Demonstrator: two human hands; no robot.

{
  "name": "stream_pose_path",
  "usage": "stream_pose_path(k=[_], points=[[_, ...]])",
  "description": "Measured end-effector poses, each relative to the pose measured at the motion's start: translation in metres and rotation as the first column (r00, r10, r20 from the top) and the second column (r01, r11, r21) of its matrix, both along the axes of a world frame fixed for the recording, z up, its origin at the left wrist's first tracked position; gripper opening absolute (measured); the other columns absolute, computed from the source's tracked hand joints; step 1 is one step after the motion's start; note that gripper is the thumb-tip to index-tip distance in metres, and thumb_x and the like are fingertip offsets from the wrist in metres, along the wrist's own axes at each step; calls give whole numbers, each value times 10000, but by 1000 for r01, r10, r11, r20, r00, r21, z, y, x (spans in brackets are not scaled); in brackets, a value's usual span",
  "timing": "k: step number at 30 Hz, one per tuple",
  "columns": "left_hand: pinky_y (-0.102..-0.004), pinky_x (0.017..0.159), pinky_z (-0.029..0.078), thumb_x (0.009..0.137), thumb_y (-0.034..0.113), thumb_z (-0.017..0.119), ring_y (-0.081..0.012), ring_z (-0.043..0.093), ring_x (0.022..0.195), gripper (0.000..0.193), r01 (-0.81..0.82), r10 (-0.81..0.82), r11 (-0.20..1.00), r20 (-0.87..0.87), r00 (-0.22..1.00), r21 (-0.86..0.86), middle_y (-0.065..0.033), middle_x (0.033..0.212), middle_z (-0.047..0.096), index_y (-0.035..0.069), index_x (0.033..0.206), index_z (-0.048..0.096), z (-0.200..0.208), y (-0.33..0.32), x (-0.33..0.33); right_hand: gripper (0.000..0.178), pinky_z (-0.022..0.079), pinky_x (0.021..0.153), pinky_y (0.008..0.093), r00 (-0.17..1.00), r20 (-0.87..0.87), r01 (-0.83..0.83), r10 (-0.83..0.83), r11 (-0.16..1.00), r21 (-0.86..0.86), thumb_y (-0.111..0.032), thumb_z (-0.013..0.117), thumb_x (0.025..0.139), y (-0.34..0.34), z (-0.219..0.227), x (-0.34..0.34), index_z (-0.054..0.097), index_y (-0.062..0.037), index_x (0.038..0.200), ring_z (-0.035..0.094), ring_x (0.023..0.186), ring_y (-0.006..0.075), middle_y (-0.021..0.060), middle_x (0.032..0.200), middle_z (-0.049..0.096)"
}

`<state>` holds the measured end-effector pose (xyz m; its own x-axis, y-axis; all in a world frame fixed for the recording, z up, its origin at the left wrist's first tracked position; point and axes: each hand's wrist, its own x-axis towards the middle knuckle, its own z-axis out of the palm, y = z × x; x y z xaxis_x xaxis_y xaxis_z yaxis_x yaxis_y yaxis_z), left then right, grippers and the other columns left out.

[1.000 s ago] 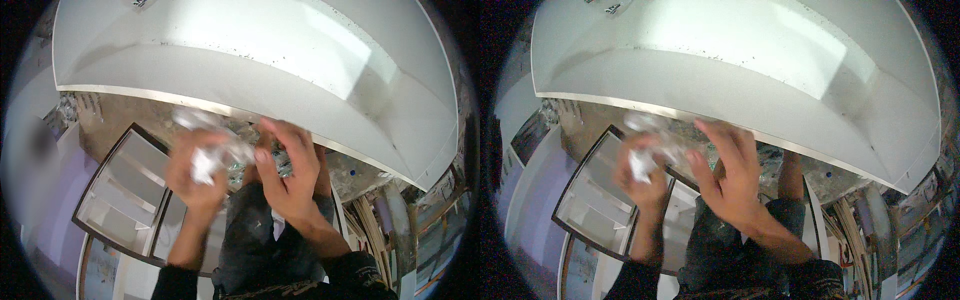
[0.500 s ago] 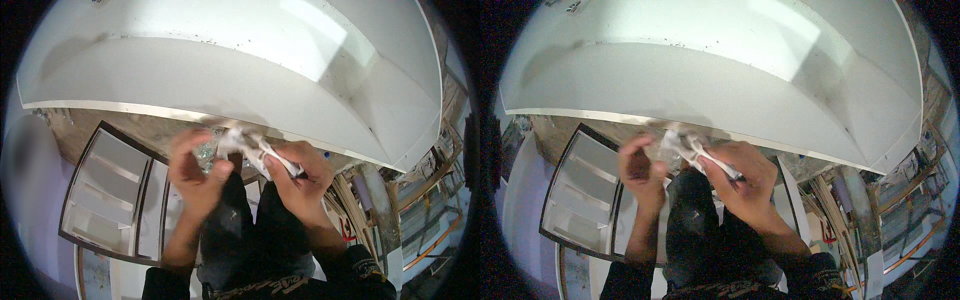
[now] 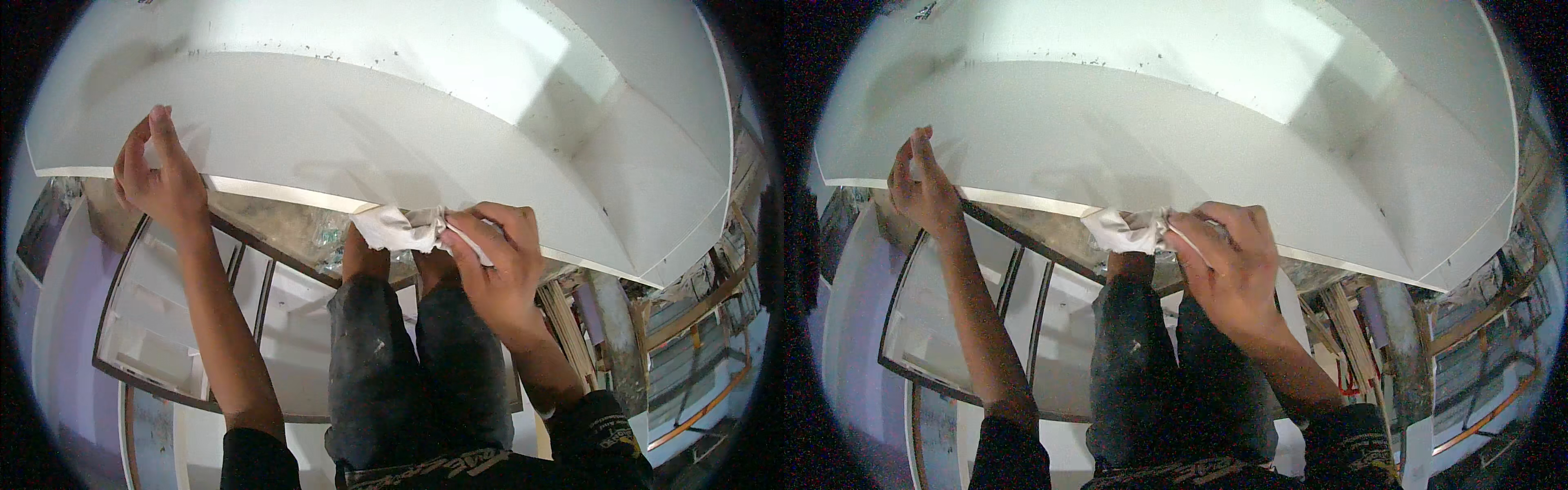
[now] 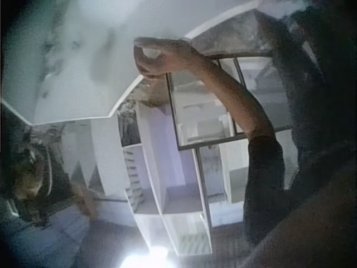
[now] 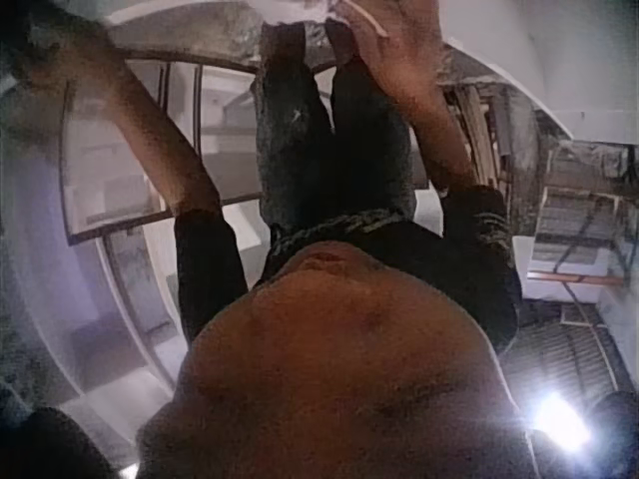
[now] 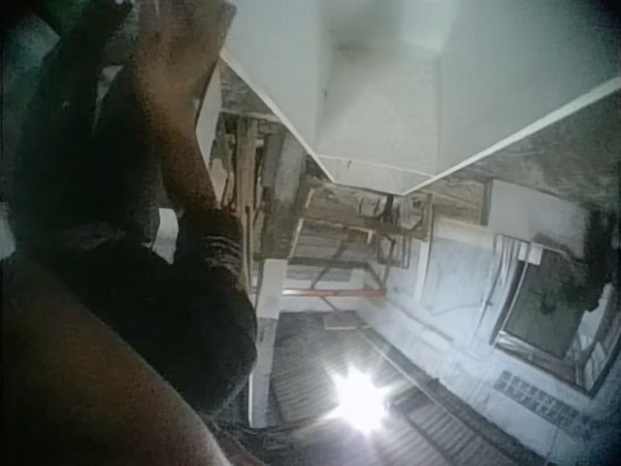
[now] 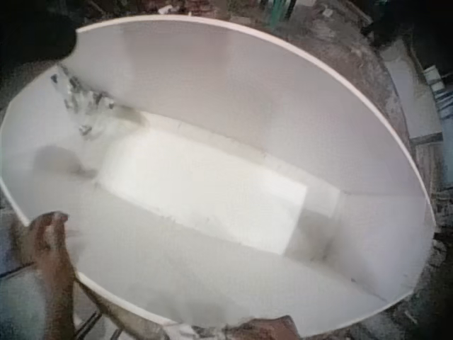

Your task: The person applies a liquid from a bottle to a cloth and uses it to wipe down the edges and surfaces of white wooden cabinet components.

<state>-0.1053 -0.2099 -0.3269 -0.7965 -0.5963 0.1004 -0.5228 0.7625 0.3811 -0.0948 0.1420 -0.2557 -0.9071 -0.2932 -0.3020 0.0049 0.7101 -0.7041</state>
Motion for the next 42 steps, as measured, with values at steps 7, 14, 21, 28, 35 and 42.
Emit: stream_pose_path(k=[7,14,21,28,35,42], points=[[-408,1048,301,953,401,475,-228,569,1122,375,218,-115,965,507,854,-148,-15,1092,687,114,1035,703,18,5,-14,282,400,668,363,990,-142,-14,6,998,-55,-103,747,643,-67,-23,1,669,-136,912,528,775,227,27,885,586],[-409,1012,355,927,569,369,-168,599,962,554,29,-45,995,185,982,93,-78,997,682,167,1034,735,1,-128,-43,284,398,708,385,984,-134,-124,121,992,-19,-58,702,675,4,-30,15,646,-119,947,535,836,251,39,923,596],[-370,1045,288,936,563,298,-277,524,1120,594,-110,80,990,287,955,90,-167,1186,622,178,1062,732,4,-159,-58,226,428,775,405,987,94,-141,133,986,87,-9,672,728,55,2,1,648,-80,940,552,862,275,69,936,631],[-383,1028,298,923,556,301,-290,529,1104,588,58,-62,998,206,977,26,-139,1227,617,184,1031,744,-7,-165,-52,255,408,747,397,974,-88,-203,209,977,64,-62,688,665,-13,-9,-7,648,-102,914,534,826,261,59,908,621],[-377,1021,304,921,536,343,-285,533,1100,543,-128,100,988,271,957,86,-128,1210,627,186,1024,746,3,-145,-60,316,395,708,387,945,-240,-223,224,974,34,-124,666,631,-111,-39,-6,637,-99,945,489,839,231,20,881,533],[-358,1020,319,926,511,358,-289,544,1112,520,-122,94,989,278,956,85,-108,1203,634,176,1018,744,-1,-148,-52,400,394,718,404,923,-92,-359,374,922,148,-142,683,637,-38,-23,-5,634,-95,1032,505,845,241,23,882,562]])
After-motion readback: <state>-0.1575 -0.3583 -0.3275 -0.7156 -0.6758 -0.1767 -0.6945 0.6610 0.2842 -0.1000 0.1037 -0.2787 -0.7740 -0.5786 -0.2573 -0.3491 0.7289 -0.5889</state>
